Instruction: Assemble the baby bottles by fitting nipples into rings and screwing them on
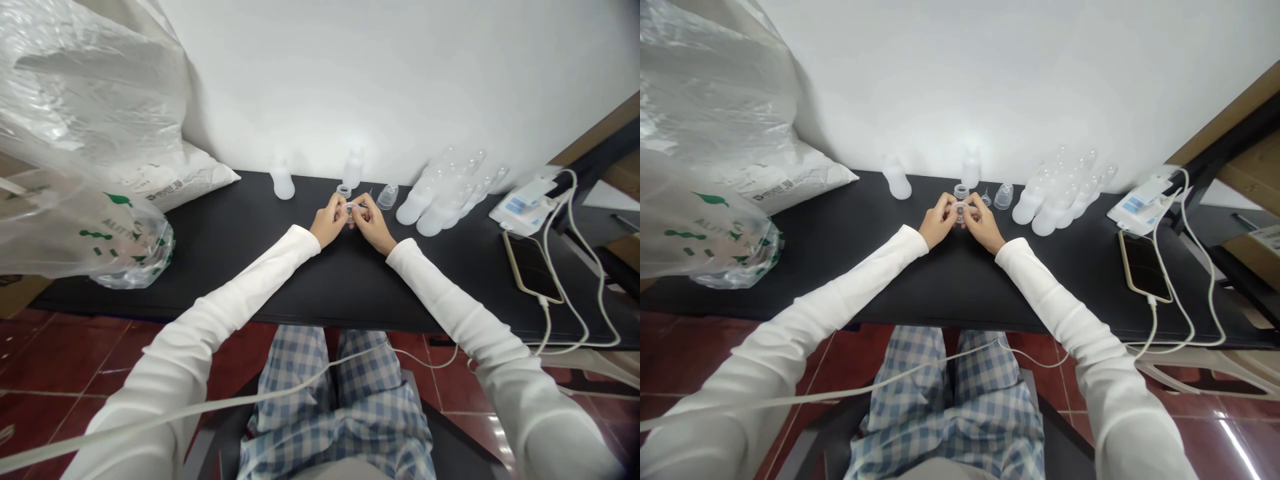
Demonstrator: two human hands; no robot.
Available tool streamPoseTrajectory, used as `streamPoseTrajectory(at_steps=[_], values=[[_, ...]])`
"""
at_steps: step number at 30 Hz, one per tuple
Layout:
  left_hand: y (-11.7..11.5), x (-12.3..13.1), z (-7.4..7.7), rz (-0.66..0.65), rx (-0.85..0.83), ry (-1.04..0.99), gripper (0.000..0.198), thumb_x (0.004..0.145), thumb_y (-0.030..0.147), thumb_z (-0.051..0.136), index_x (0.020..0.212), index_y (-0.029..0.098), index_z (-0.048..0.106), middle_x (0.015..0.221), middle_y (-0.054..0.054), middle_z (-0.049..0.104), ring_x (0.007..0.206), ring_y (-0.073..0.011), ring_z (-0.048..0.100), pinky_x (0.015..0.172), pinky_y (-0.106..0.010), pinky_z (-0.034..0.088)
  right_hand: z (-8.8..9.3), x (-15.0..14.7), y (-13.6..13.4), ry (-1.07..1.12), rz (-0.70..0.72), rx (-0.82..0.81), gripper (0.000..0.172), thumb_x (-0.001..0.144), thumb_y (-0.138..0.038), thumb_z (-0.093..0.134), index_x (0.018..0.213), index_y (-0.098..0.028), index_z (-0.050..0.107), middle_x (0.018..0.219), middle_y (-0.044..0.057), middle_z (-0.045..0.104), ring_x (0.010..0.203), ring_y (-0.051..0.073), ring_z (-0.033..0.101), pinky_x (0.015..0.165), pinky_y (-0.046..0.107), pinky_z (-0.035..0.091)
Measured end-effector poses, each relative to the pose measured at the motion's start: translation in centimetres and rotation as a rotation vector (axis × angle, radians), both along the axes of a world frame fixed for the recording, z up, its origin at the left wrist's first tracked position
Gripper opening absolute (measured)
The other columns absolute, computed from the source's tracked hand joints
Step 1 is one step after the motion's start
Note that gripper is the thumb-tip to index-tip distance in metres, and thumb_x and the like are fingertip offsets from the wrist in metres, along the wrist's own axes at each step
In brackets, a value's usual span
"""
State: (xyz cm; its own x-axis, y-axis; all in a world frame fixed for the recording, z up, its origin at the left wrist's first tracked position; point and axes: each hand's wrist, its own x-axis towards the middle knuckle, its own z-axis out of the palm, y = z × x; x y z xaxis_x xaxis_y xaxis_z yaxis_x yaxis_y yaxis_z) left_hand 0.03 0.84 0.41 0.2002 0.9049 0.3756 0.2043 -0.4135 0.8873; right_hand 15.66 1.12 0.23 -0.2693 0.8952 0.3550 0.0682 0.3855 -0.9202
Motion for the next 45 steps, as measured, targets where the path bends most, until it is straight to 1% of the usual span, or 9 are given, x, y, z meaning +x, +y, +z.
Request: streamPoseTrajectory(at_steps=[5, 9, 13, 15, 20, 27, 37, 41, 45], values=[[0.2, -0.1, 0.0, -0.006, -0.004, -0.005, 0.02, 0.092, 0.029, 0.065, 0.087, 0.024, 0.047, 0.058, 0.009, 0.053, 0.053, -0.0102, 0.048, 0.06, -0.023, 0.038, 0.2, 0.1, 0.1, 0.001, 0.008, -0.009, 0.054, 0.081, -0.076, 0.065, 0.09, -0.026, 0.045, 0.072, -0.004, 0.062, 0.062, 0.013, 0.06, 0.06, 0.03, 0.053], [0.6, -0.3, -0.1, -0.037, -0.066, -0.025, 0.02, 0.09, 0.026, 0.067, 0.086, 0.023, 0.048, 0.056, 0.009, 0.053, 0.051, -0.0098, 0.048, 0.06, -0.023, 0.038, 0.1, 0.2, 0.1, -0.005, 0.037, -0.023, 0.053, 0.083, -0.075, 0.064, 0.091, -0.026, 0.044, 0.068, -0.005, 0.059, 0.058, 0.011, 0.055, 0.053, 0.027, 0.044], [0.9, -0.3, -0.1, -0.067, -0.15, -0.072, 0.019, 0.094, 0.032, 0.062, 0.087, 0.023, 0.048, 0.058, 0.007, 0.056, 0.053, -0.0107, 0.052, 0.06, -0.023, 0.043, -0.2, 0.4, 0.3, -0.01, 0.053, -0.052, 0.053, 0.086, -0.076, 0.06, 0.094, -0.026, 0.045, 0.062, -0.006, 0.056, 0.049, 0.009, 0.044, 0.046, 0.024, 0.032], [0.8, -0.3, 0.0, -0.069, -0.142, -0.084, 0.02, 0.094, 0.035, 0.063, 0.087, 0.022, 0.048, 0.061, 0.006, 0.058, 0.056, -0.0107, 0.055, 0.062, -0.024, 0.045, -0.3, 0.4, 0.3, -0.001, 0.042, -0.061, 0.053, 0.087, -0.077, 0.057, 0.095, -0.026, 0.047, 0.061, -0.006, 0.056, 0.047, 0.009, 0.041, 0.044, 0.024, 0.03], [0.5, -0.4, 0.2, -0.015, -0.034, -0.052, 0.024, 0.089, 0.031, 0.069, 0.081, 0.021, 0.049, 0.067, 0.006, 0.054, 0.063, -0.0091, 0.051, 0.068, -0.023, 0.045, -0.2, 0.2, 0.3, -0.025, 0.033, -0.027, 0.053, 0.085, -0.076, 0.06, 0.093, -0.025, 0.045, 0.066, -0.006, 0.058, 0.053, 0.01, 0.05, 0.049, 0.025, 0.039], [0.5, -0.3, 0.0, -0.006, 0.002, -0.025, 0.024, 0.086, 0.023, 0.07, 0.077, 0.021, 0.047, 0.065, 0.007, 0.049, 0.06, -0.0081, 0.044, 0.064, -0.023, 0.039, -0.4, 0.1, 0.4, -0.056, 0.016, -0.013, 0.048, 0.087, -0.069, 0.062, 0.091, -0.025, 0.045, 0.069, -0.005, 0.059, 0.058, 0.011, 0.057, 0.054, 0.026, 0.048], [1.0, -0.4, -0.4, 0.004, 0.118, 0.088, 0.019, 0.09, 0.019, 0.064, 0.082, 0.022, 0.046, 0.067, 0.006, 0.049, 0.06, -0.0084, 0.046, 0.062, -0.021, 0.043, -1.1, 0.4, 0.6, -0.057, -0.007, 0.022, 0.045, 0.088, -0.066, 0.063, 0.093, -0.025, 0.046, 0.07, -0.005, 0.064, 0.062, 0.013, 0.065, 0.063, 0.028, 0.051], [1.3, -0.5, -0.4, -0.017, 0.086, 0.07, 0.019, 0.09, 0.018, 0.064, 0.082, 0.021, 0.047, 0.068, 0.006, 0.051, 0.06, -0.0082, 0.048, 0.063, -0.021, 0.044, -1.2, 0.5, 0.6, -0.096, -0.04, 0.041, 0.045, 0.089, -0.067, 0.06, 0.094, -0.025, 0.046, 0.069, -0.005, 0.065, 0.064, 0.014, 0.066, 0.064, 0.028, 0.05], [1.7, -0.5, -0.6, -0.032, -0.043, -0.011, 0.017, 0.09, 0.021, 0.067, 0.086, 0.02, 0.05, 0.071, 0.006, 0.056, 0.06, -0.0075, 0.054, 0.064, -0.021, 0.047, -1.1, 0.4, 0.6, -0.104, -0.05, 0.004, 0.048, 0.089, -0.07, 0.058, 0.094, -0.024, 0.045, 0.07, -0.005, 0.064, 0.06, 0.012, 0.062, 0.063, 0.028, 0.05]])
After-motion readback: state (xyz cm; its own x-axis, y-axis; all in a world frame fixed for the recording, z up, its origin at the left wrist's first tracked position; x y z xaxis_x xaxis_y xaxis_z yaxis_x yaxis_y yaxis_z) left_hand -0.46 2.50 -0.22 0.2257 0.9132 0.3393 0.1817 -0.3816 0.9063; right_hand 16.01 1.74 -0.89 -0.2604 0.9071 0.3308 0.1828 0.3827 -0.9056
